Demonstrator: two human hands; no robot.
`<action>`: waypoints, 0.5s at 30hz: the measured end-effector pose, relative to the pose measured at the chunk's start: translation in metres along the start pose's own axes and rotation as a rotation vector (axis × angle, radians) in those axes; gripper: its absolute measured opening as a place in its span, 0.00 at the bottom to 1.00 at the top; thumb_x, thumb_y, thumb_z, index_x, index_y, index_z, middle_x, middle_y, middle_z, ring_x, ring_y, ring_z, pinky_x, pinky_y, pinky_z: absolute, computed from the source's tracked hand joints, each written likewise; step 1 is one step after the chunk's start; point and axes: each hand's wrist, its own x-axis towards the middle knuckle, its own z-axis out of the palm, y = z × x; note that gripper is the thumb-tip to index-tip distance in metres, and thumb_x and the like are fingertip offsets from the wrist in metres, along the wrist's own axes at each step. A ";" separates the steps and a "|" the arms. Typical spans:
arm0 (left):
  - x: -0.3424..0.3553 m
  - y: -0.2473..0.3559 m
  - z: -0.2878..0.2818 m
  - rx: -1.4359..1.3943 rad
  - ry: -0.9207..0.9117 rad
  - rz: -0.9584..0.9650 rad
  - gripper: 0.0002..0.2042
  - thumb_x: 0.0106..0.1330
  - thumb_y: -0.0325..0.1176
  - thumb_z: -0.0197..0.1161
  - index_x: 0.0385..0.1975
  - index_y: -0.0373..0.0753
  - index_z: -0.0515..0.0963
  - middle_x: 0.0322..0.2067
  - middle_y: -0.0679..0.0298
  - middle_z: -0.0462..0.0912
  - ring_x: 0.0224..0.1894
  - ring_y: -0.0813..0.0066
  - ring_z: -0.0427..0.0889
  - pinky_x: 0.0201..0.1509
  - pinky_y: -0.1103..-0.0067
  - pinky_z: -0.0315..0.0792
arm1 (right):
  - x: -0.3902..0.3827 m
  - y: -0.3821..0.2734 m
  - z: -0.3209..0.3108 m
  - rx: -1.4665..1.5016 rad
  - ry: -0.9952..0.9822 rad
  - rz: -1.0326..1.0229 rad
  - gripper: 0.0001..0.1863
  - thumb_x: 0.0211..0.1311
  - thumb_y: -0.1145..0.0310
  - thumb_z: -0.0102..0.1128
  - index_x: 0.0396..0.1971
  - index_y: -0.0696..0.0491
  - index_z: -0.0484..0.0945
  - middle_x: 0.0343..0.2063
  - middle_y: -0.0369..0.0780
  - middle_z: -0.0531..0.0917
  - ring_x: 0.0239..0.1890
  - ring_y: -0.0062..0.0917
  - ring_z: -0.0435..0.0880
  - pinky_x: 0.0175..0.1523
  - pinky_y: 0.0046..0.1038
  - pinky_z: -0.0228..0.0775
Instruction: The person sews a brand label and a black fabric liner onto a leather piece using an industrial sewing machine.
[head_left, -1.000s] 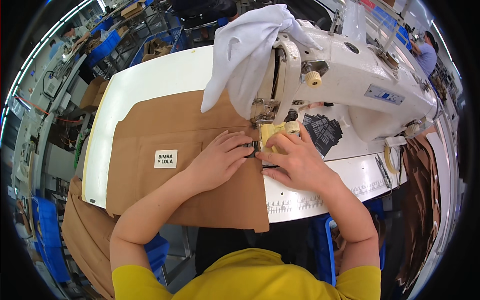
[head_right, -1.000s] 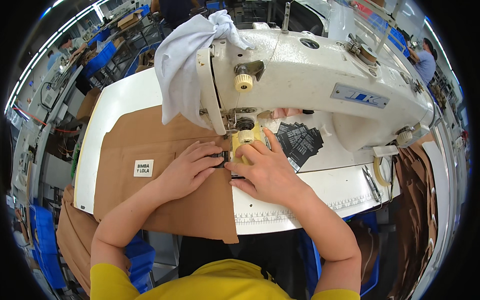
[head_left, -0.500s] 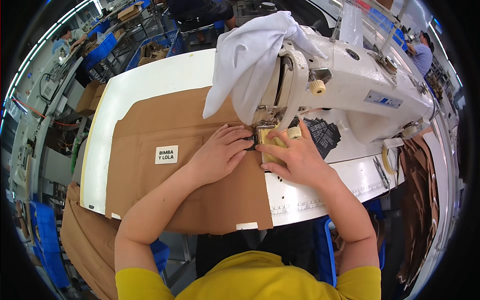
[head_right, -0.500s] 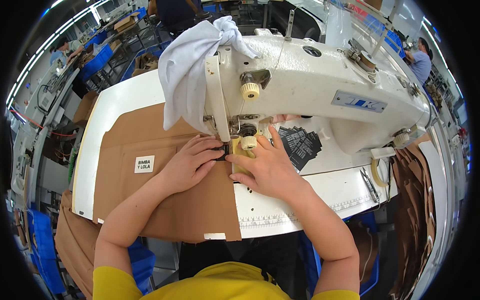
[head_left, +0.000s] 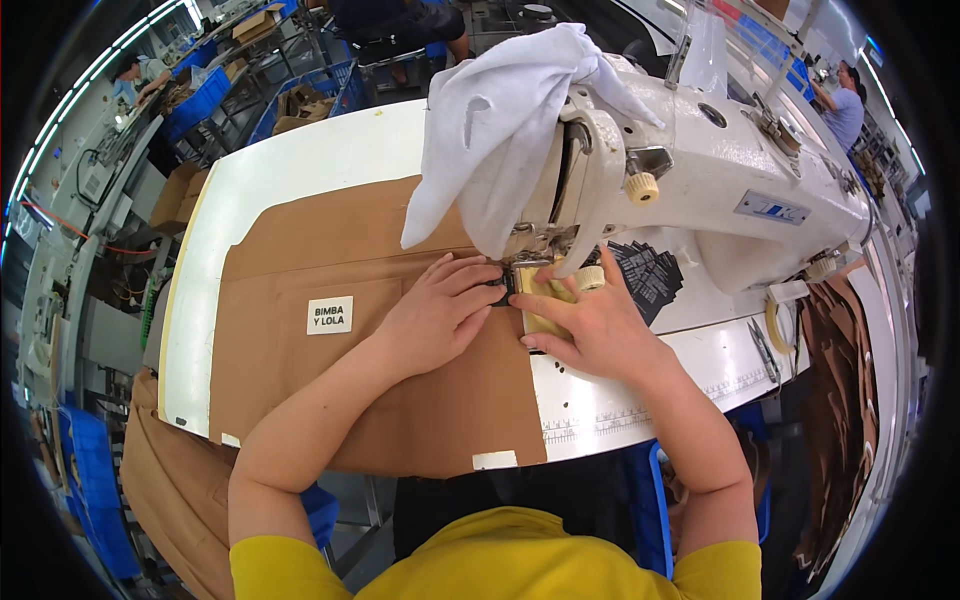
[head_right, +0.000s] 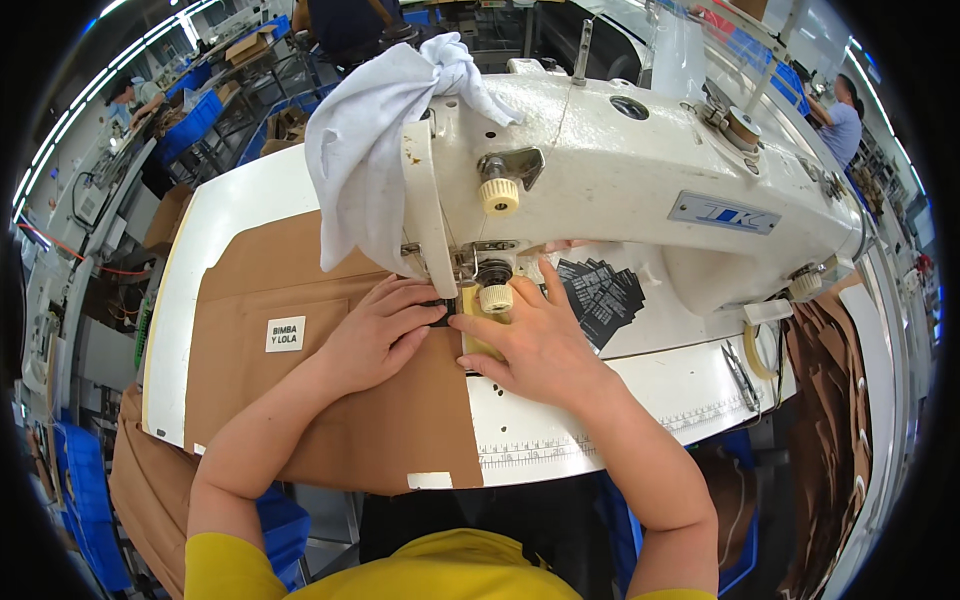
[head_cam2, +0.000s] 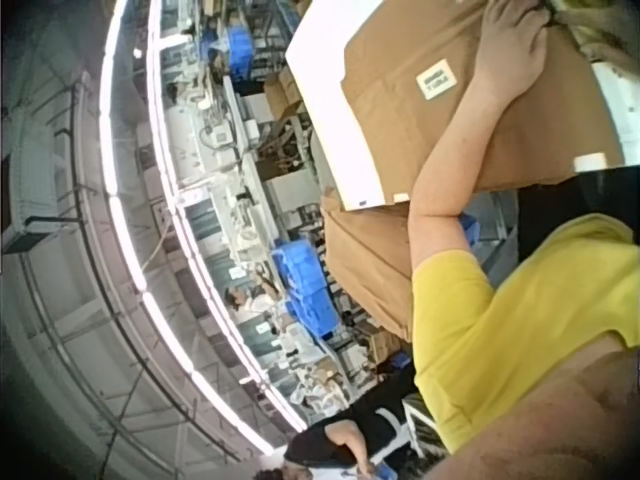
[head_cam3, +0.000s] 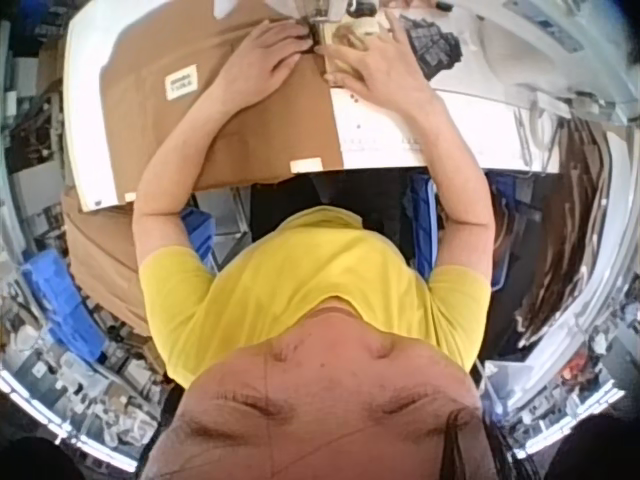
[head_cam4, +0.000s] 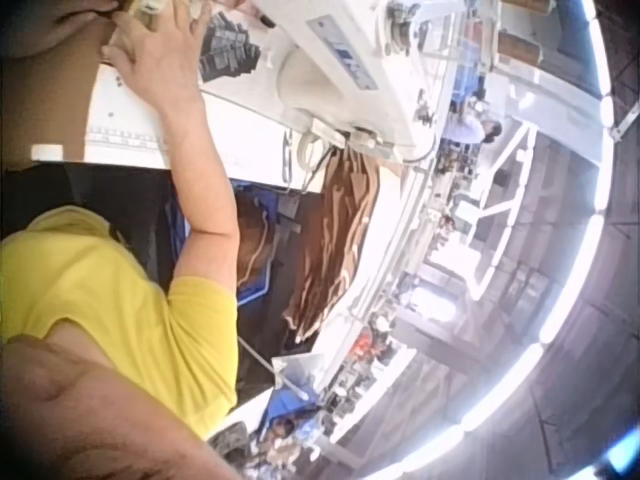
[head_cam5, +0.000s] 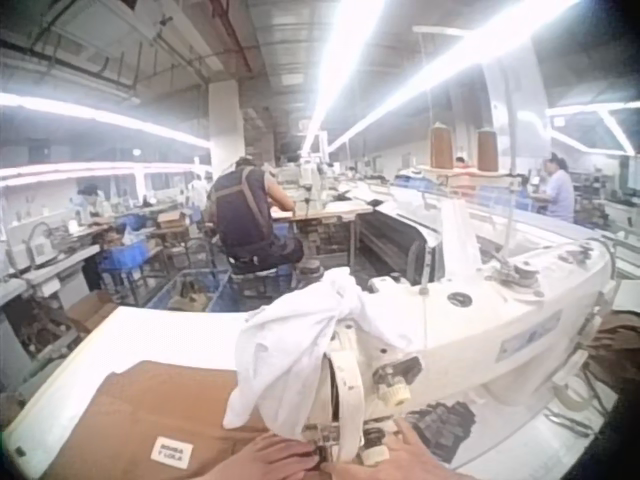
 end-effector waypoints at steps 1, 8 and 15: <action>0.001 -0.001 0.000 -0.002 -0.003 0.000 0.12 0.65 0.28 0.58 0.47 0.37 0.78 0.54 0.58 0.76 0.60 0.56 0.72 0.68 0.59 0.61 | 0.000 0.000 0.000 -0.011 -0.025 0.013 0.22 0.56 0.48 0.65 0.49 0.41 0.82 0.43 0.41 0.82 0.53 0.40 0.74 0.71 0.57 0.46; 0.011 -0.013 -0.003 -0.031 0.007 -0.006 0.11 0.63 0.28 0.60 0.45 0.39 0.78 0.50 0.61 0.76 0.59 0.59 0.72 0.67 0.58 0.63 | 0.002 -0.003 0.003 -0.066 -0.028 0.076 0.22 0.57 0.49 0.65 0.50 0.42 0.81 0.43 0.42 0.81 0.53 0.38 0.74 0.70 0.57 0.47; 0.022 -0.024 -0.005 -0.022 0.017 -0.009 0.09 0.62 0.27 0.60 0.42 0.37 0.78 0.49 0.60 0.76 0.55 0.57 0.74 0.64 0.63 0.65 | 0.002 -0.002 0.006 -0.079 -0.007 0.089 0.22 0.58 0.50 0.64 0.50 0.42 0.80 0.47 0.42 0.80 0.55 0.39 0.73 0.69 0.56 0.48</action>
